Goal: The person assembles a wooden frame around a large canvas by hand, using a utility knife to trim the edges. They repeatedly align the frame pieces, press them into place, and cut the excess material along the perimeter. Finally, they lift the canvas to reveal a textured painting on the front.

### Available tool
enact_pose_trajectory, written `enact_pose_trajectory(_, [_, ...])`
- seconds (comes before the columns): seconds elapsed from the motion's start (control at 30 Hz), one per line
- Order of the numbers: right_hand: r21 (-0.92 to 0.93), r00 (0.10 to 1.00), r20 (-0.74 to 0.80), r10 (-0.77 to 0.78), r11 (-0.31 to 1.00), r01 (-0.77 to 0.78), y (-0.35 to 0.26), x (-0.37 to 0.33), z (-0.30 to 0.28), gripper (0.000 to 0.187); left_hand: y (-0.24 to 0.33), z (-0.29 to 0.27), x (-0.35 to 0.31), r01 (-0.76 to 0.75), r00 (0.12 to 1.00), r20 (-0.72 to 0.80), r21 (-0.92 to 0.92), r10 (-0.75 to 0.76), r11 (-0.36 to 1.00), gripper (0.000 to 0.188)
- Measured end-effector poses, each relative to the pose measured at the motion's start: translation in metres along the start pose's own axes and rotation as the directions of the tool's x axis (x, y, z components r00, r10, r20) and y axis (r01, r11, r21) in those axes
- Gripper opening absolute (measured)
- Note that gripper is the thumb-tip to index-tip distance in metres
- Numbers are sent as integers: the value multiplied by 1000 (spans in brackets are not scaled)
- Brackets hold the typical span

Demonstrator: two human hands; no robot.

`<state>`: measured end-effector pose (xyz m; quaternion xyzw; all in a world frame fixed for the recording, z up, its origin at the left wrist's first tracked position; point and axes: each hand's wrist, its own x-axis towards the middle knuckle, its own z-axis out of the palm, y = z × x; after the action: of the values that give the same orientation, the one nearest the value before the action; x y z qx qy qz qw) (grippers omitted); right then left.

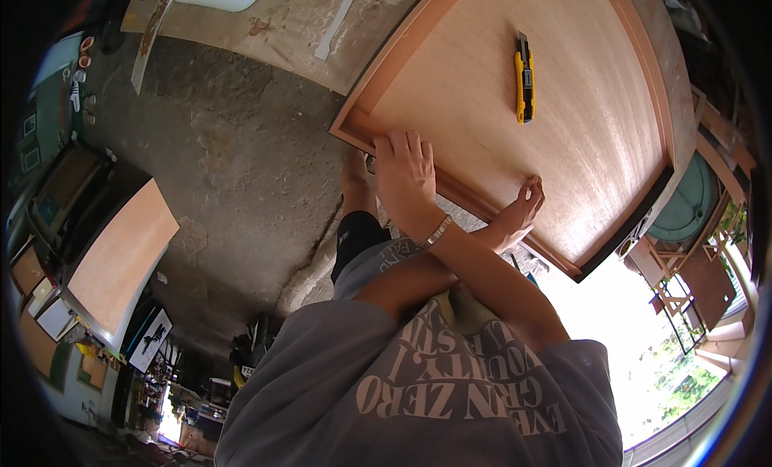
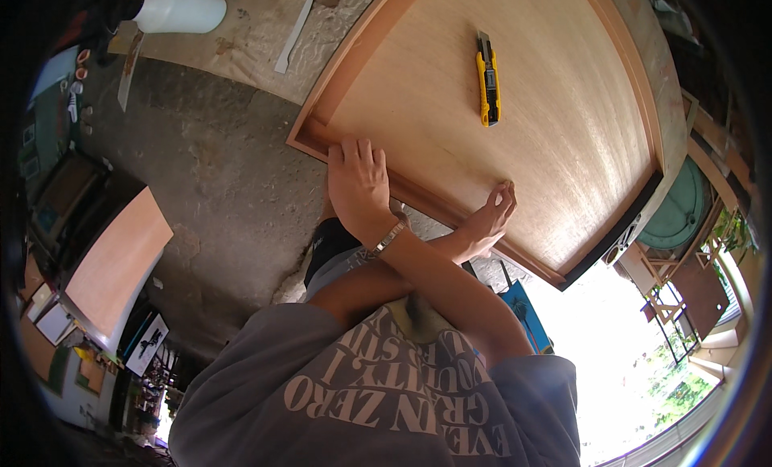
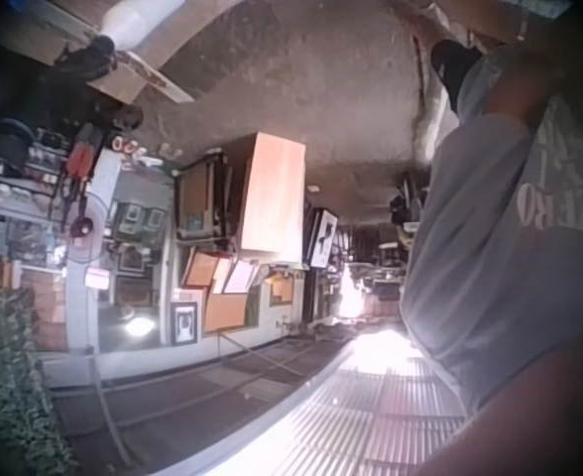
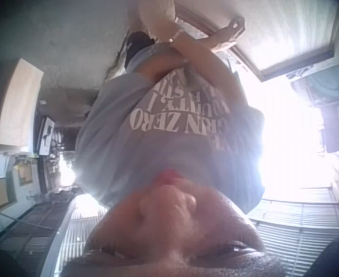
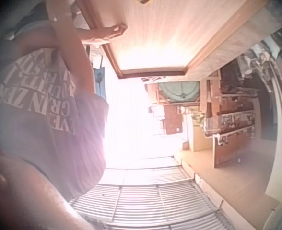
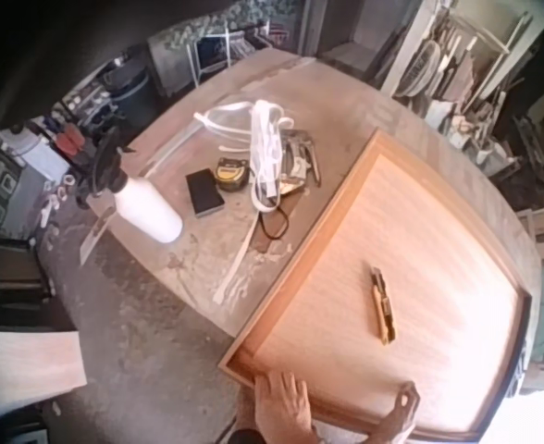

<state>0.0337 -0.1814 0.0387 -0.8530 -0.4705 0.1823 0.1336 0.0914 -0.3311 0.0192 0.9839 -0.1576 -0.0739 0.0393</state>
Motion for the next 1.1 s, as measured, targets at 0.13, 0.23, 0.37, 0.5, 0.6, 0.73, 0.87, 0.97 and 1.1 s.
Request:
enact_pose_trajectory(0.13, [20, 1000, -5, -3, 1000, 3, -16, 15, 14, 15, 13, 7, 1, 32, 999, -17, -27, -33, 999, 86])
enact_pose_trajectory(0.23, [186, 999, -29, -21, 982, 26, -13, 26, 13, 22, 17, 12, 0, 1, 1000, -30, 11, 0, 1000, 89])
enact_pose_trajectory(0.37, [441, 998, -69, 16, 897, 16, 23, -17, -55, 34, 27, 46, 12, 87, 991, -110, 147, -71, 985, 92])
enact_pose_trajectory(0.5, [374, 942, -231, 244, 916, -146, 135, -134, -106, 19, 23, 50, 21, 56, 996, -68, 28, -54, 998, 102])
enact_pose_trajectory(0.6, [260, 848, -124, 515, 842, -473, 206, -230, -134, 26, -17, -7, 8, -55, 989, 101, -432, 108, 900, 121])
enact_pose_trajectory(0.73, [-16, 875, 48, 482, 876, -482, 242, -307, -114, 40, -18, -13, 13, -81, 984, 112, -429, 142, 900, 117])
enact_pose_trajectory(0.87, [54, 886, 39, 462, 884, -464, 229, -287, -76, 47, -8, 7, 17, -92, 995, 10, -243, 98, 966, 118])
enact_pose_trajectory(0.97, [149, 918, -33, 396, 910, -387, 219, -257, -52, 41, 4, 48, 19, -71, 993, -105, -85, 62, 994, 121])
enact_pose_trajectory(1.1, [90, 888, -117, 444, 896, -436, 225, -262, -37, 24, -2, 3, 20, -50, 990, 109, -322, 89, 945, 130])
